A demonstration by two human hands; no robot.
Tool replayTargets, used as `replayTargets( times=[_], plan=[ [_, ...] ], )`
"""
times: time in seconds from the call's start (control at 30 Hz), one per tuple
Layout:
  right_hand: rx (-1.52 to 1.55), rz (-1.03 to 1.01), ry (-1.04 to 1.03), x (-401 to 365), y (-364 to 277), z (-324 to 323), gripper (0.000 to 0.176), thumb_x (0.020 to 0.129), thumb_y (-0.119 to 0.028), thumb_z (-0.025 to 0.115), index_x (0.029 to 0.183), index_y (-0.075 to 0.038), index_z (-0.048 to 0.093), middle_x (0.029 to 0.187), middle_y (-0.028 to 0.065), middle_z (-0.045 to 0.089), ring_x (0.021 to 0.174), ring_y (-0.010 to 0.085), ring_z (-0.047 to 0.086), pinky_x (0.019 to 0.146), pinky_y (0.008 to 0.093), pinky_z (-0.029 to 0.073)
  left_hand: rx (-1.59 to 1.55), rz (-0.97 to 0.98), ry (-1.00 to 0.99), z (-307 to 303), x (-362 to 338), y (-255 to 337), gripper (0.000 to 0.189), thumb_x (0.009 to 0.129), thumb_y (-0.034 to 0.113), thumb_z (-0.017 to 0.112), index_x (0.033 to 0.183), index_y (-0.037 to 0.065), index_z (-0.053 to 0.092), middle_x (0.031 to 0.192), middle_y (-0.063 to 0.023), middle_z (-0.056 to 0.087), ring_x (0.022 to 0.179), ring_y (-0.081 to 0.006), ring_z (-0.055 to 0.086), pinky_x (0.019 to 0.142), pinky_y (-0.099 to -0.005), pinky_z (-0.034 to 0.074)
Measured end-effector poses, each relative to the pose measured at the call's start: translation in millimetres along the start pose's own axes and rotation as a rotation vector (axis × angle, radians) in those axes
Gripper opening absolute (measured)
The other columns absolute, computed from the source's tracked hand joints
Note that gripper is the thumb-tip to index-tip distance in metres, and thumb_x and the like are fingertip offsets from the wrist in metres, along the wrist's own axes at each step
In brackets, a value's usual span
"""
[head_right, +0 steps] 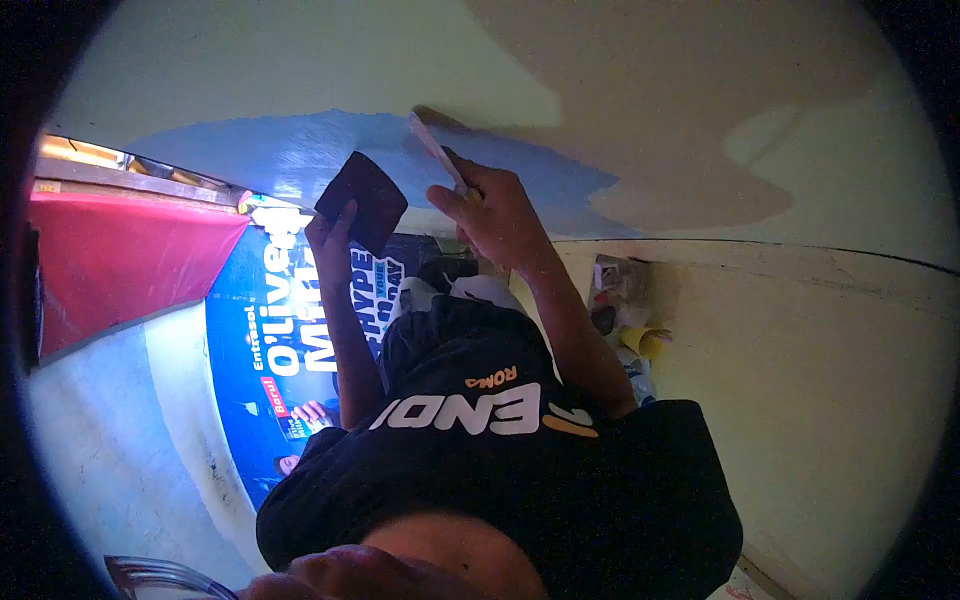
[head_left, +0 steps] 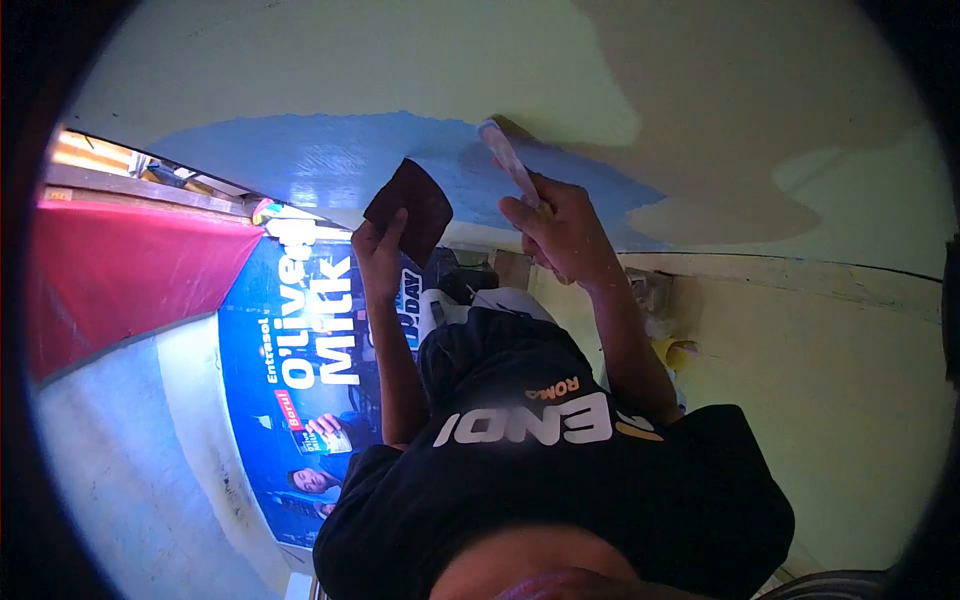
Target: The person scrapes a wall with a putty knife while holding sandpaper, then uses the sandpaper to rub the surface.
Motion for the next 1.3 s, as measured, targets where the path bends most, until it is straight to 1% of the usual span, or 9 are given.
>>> replayTargets(
  times=[0.1,0.2,0.3,0.4,0.63,0.9,1.0,1.2,1.3],
  plan=[
    [0.129,-0.014,-0.011,-6,-1,-1,0.046,0.091,-0.022,0.063,0.133,-0.008,0.051,0.056,-0.0034,0.044,0.043,0.0031,0.038,0.039,0.0215,0.032,-0.033,0.014,0.02,0,-2,4,0.024,0.088,0.012,0.065,0.107,-0.003,0.065,0.098,-0.0069,0.068,0.088,-0.0121,0.061,0.08,-0.0273,0.047],
    [0.028,0.008,-0.028,2,-12,7,0.046,0.091,-0.022,0.063,0.133,-0.007,0.051,0.057,-0.0039,0.045,0.043,0.0029,0.038,0.04,0.0213,0.032,-0.024,-0.021,0.018,-5,-1,-7,0.025,0.088,0.011,0.065,0.108,-0.003,0.065,0.098,-0.0072,0.068,0.089,-0.0127,0.061,0.08,-0.0274,0.047],
    [0.037,-0.072,-0.001,4,-7,10,0.046,0.091,-0.023,0.063,0.133,-0.007,0.051,0.058,-0.004,0.045,0.043,0.0027,0.038,0.04,0.0212,0.032,-0.014,-0.022,0.018,-6,-2,-9,0.025,0.088,0.011,0.065,0.108,-0.003,0.065,0.099,-0.0075,0.068,0.089,-0.0131,0.061,0.081,-0.0276,0.047],
    [0.146,0.026,-0.028,-1,-5,10,0.045,0.092,-0.022,0.062,0.132,-0.006,0.051,0.058,-0.0042,0.045,0.043,0.0025,0.038,0.039,0.0212,0.031,-0.011,-0.009,0.021,-11,-3,-5,0.025,0.087,0.011,0.065,0.108,-0.003,0.065,0.099,-0.0076,0.068,0.089,-0.0131,0.061,0.081,-0.0278,0.047],
    [0.102,-0.009,-0.032,3,-11,15,0.047,0.092,-0.026,0.062,0.134,-0.007,0.05,0.058,-0.0048,0.042,0.043,0.0023,0.038,0.038,0.0209,0.031,0.084,-0.013,0.028,-15,-6,0,0.025,0.088,0.009,0.063,0.109,-0.003,0.065,0.1,-0.0081,0.068,0.09,-0.0132,0.061,0.081,-0.028,0.048],
    [0.119,-0.027,-0.066,6,-17,28,0.049,0.092,-0.027,0.062,0.136,-0.009,0.048,0.061,-0.0048,0.041,0.045,0.0021,0.038,0.038,0.0204,0.032,-0.048,-0.018,0.072,-25,-12,1,0.026,0.088,0.009,0.063,0.11,-0.004,0.064,0.1,-0.008,0.068,0.089,-0.0124,0.061,0.081,-0.027,0.048],
    [0.082,-0.038,-0.052,9,-19,29,0.051,0.091,-0.024,0.063,0.134,-0.002,0.048,0.059,0.001,0.05,0.045,0.0062,0.047,0.04,0.0228,0.037,-0.079,-0.017,0.067,-24,-12,-2,0.026,0.088,0.009,0.063,0.11,-0.004,0.064,0.1,-0.008,0.068,0.088,-0.0121,0.062,0.08,-0.0268,0.048],
    [0.003,-0.026,-0.078,12,-27,34,0.05,0.091,-0.024,0.062,0.134,-0.003,0.049,0.063,0.0034,0.055,0.045,0.0068,0.048,0.04,0.0221,0.038,-0.056,-0.007,0.067,-19,-13,4,0.024,0.088,0.009,0.064,0.108,-0.003,0.065,0.098,-0.0077,0.069,0.087,-0.0118,0.062,0.079,-0.0265,0.048],
    [-0.016,-0.113,-0.034,14,-30,40,0.049,0.091,-0.025,0.062,0.134,-0.002,0.05,0.065,0.0044,0.057,0.045,0.0071,0.049,0.04,0.0217,0.039,-0.049,0.017,0.059,-16,-11,5,0.024,0.088,0.01,0.064,0.107,-0.003,0.066,0.098,-0.0075,0.069,0.087,-0.0117,0.062,0.079,-0.0264,0.048]
  ],
)
Point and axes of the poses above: each hand's wrist, its own x-axis towards the middle knuckle, its own z-axis out of the palm, y = z × x, the point moved 9 cm from there along x, towards the middle knuckle
